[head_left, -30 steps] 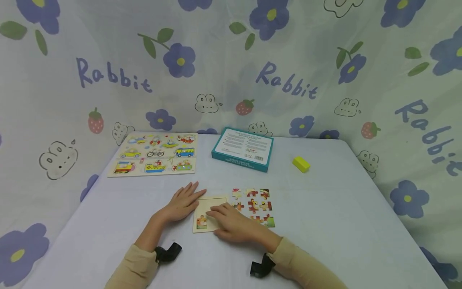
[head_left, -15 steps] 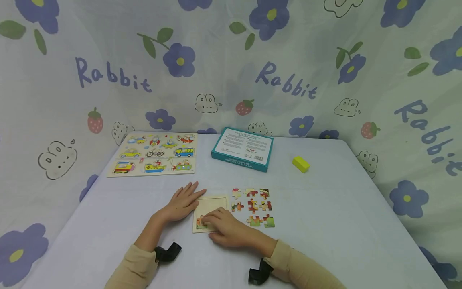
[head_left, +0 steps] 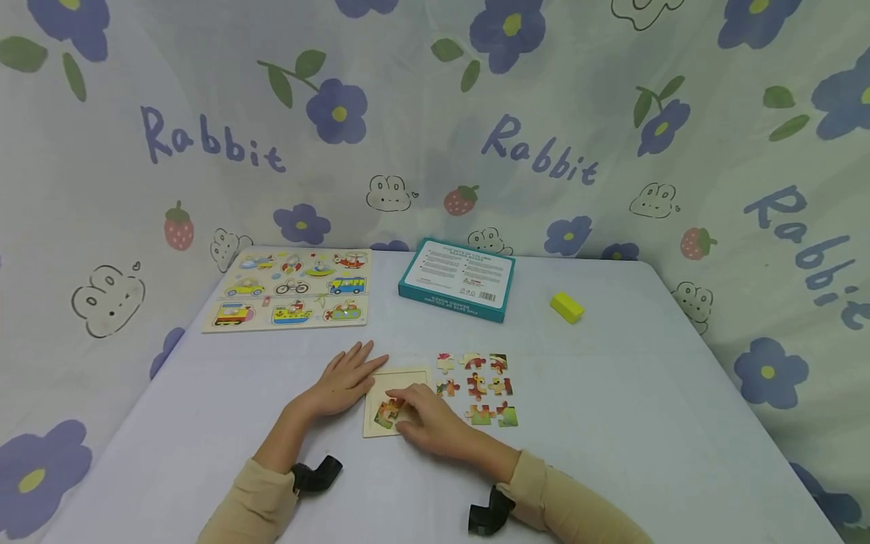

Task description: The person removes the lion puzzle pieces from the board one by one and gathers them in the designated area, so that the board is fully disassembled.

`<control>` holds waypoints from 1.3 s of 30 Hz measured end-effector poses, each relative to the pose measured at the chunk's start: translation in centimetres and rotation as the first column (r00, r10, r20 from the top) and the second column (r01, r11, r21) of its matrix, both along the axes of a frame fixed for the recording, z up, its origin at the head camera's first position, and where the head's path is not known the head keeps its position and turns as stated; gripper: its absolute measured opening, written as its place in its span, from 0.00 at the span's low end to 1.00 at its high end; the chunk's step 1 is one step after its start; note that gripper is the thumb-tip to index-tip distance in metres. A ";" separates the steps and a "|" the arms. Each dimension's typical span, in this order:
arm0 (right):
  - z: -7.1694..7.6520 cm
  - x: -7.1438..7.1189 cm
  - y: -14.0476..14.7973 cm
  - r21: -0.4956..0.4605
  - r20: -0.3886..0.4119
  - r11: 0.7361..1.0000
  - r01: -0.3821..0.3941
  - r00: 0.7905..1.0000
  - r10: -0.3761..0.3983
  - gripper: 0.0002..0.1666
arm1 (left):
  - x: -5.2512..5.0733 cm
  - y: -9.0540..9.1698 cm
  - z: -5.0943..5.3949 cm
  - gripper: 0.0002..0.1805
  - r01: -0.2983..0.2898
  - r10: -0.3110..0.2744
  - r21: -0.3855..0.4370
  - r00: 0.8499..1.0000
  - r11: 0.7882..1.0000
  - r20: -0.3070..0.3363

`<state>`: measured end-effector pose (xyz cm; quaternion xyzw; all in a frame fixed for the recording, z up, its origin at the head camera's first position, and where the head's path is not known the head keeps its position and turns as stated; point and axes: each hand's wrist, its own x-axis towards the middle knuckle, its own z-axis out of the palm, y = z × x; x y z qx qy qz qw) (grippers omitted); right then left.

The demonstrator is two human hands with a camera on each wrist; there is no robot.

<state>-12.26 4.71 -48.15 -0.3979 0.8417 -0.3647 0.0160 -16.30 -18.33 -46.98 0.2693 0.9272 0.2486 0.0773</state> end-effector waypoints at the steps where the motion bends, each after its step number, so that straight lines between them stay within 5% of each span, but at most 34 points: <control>1: -0.1 0.0 -0.1 -0.019 0.002 1.000 0.006 1.000 -0.006 0.24 | 0.0 0.0 0.0 0.25 0.000 0.000 0.000 1.000 1.000 -0.002; 7: -0.5 -0.1 -0.8 -0.134 -0.061 0.991 0.020 0.998 -0.028 0.07 | 0.0 -0.1 -0.1 0.25 0.005 -0.005 0.010 1.000 1.000 -0.015; 11: -0.5 -0.1 -1.2 -0.184 -0.078 0.982 0.044 0.995 -0.059 0.04 | 0.0 -0.1 -0.1 0.25 0.006 -0.006 0.007 1.000 1.000 -0.015; 28: 0.0 0.4 -1.4 -0.243 0.029 0.965 0.101 0.995 -0.097 0.14 | 0.1 0.1 0.0 0.25 -0.001 0.001 -0.003 1.000 1.000 -0.015; 39: 0.1 0.5 -1.2 -0.206 -0.010 0.977 0.054 0.998 -0.057 0.10 | 0.1 0.1 0.1 0.25 -0.002 0.002 -0.001 1.000 1.000 -0.009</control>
